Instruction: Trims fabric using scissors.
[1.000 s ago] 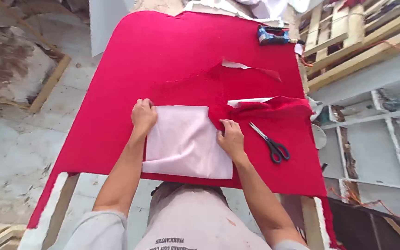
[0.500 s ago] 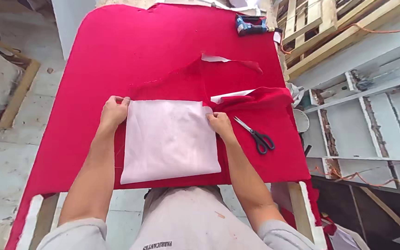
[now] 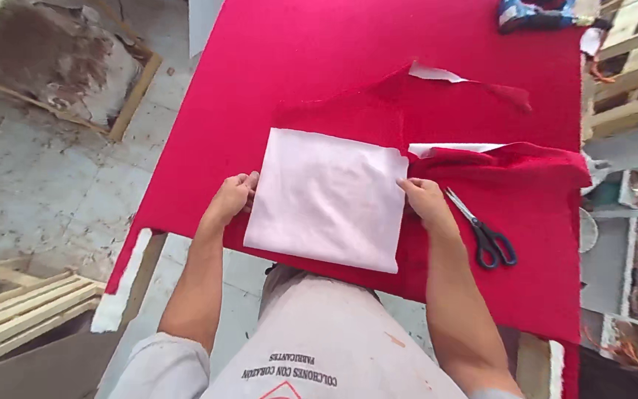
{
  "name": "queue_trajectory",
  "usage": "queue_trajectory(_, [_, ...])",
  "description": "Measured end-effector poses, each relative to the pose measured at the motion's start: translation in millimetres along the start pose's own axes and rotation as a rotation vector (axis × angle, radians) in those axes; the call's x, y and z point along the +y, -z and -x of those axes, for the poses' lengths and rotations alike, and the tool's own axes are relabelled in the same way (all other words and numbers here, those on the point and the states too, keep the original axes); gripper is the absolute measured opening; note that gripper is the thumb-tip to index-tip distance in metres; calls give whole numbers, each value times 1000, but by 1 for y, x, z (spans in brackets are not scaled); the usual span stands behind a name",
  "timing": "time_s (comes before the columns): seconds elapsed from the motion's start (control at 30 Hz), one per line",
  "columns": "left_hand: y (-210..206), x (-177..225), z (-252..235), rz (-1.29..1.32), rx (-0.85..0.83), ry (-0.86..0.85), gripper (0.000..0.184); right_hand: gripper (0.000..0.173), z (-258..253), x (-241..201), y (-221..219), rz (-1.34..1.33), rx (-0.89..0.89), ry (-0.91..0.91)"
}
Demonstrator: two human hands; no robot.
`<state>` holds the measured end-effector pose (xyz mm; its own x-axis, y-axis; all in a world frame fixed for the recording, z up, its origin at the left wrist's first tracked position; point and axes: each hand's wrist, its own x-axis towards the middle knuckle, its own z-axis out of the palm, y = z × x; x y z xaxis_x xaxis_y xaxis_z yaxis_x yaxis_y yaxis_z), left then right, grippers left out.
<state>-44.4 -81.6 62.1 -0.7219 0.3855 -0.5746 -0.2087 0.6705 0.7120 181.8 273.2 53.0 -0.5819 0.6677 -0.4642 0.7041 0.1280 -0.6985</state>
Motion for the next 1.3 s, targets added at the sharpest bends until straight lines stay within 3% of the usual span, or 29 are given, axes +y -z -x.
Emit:
queue_trajectory(0.07, [-1,-20,25,-30,-68,-50,44,38,37,21,4,-76,-97,-38])
queue_trajectory(0.17, [-10,-48,53,-46,-55,-56,41,40,101,60,1,-105,-153,-3])
queue_trajectory(0.3, [-9,-55,65,-315,122,-63,46,49,143,83,-16,-125,-116,19])
queue_trajectory(0.37, [-15,-35,71,-509,282,-195,62,50,145,85,-22,-116,-86,11])
queue_trajectory(0.43, [-35,-6,67,-624,323,-484,79,52,147,86,-23,-107,-74,-1])
queue_trajectory(0.53, [-98,49,50,-756,38,-923,112,52,153,92,-25,-149,-64,16])
queue_trajectory(0.6, [-151,80,35,-887,-241,-1092,130,51,156,93,-27,-192,-56,6])
queue_trajectory(0.7, [-215,102,17,-1060,-616,-1164,139,49,157,95,-30,-243,-26,-9])
queue_trajectory(0.77, [-236,101,8,-1137,-726,-1180,141,47,156,96,-30,-256,-8,-14])
queue_trajectory(1.13, [-249,94,-9,-1236,-686,-1196,143,46,159,98,-36,-196,26,-6])
queue_trajectory(1.3, [-250,88,-10,-1224,-662,-1231,143,43,157,98,-28,-188,-58,-6])
